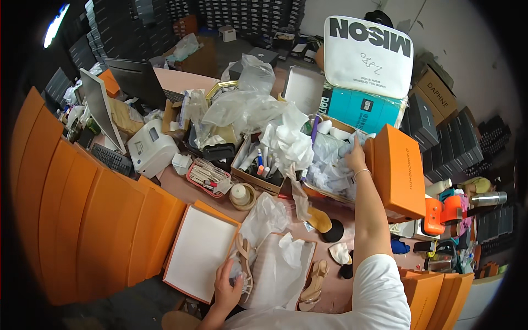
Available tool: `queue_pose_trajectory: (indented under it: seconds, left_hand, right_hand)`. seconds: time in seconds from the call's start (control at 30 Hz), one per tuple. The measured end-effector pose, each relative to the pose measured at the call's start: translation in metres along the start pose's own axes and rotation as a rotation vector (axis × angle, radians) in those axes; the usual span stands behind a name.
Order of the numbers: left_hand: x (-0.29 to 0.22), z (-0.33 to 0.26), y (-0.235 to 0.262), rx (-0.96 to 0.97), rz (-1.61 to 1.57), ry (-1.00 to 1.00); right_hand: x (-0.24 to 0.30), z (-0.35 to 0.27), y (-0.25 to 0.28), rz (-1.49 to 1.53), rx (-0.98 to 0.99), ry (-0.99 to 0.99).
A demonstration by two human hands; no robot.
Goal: The person is inspecting, wrapping in tissue paper, and packing high-heeled shoes into product boxes at a manufacturing station.
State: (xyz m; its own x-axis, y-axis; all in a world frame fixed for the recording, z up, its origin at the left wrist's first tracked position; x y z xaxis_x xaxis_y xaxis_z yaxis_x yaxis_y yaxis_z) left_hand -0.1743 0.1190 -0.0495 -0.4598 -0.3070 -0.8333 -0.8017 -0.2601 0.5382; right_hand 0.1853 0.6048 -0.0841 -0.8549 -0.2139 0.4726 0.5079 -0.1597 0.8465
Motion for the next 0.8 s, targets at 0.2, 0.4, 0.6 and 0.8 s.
queue_pose_trajectory:
  seconds: [0.2,0.4,0.6,0.8]
  left_hand:
    - [-0.007,0.013,0.002,-0.040,-0.154,0.030]
    - [-0.035,0.037,-0.014,0.076,-0.203,-0.048]
    - [-0.035,0.028,-0.024,0.092,-0.220,-0.035]
    - [-0.032,0.019,-0.040,0.256,-0.159,-0.002]
  right_hand:
    - [0.059,0.003,0.019,0.286,-0.279,0.094]
    - [0.074,-0.013,0.048,0.863,-0.285,-0.061]
    - [0.102,-0.112,0.047,-0.206,0.229,0.047]
    - [0.109,-0.144,-0.015,-0.016,0.273,0.066]
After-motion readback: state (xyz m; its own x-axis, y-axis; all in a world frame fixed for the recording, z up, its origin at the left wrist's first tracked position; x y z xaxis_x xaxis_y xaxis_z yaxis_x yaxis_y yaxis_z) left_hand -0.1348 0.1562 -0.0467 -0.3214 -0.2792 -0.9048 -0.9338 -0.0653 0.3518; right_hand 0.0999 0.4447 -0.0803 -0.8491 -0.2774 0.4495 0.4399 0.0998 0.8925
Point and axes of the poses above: each hand's wrist, its own z-axis towards the middle knuckle, its own y-axis out of the back of the hand, x = y × z, the point moved 3 cm from there along z, towards the middle knuckle, and after that the axes turned 10 degrees about y, right-handed, at the moved point
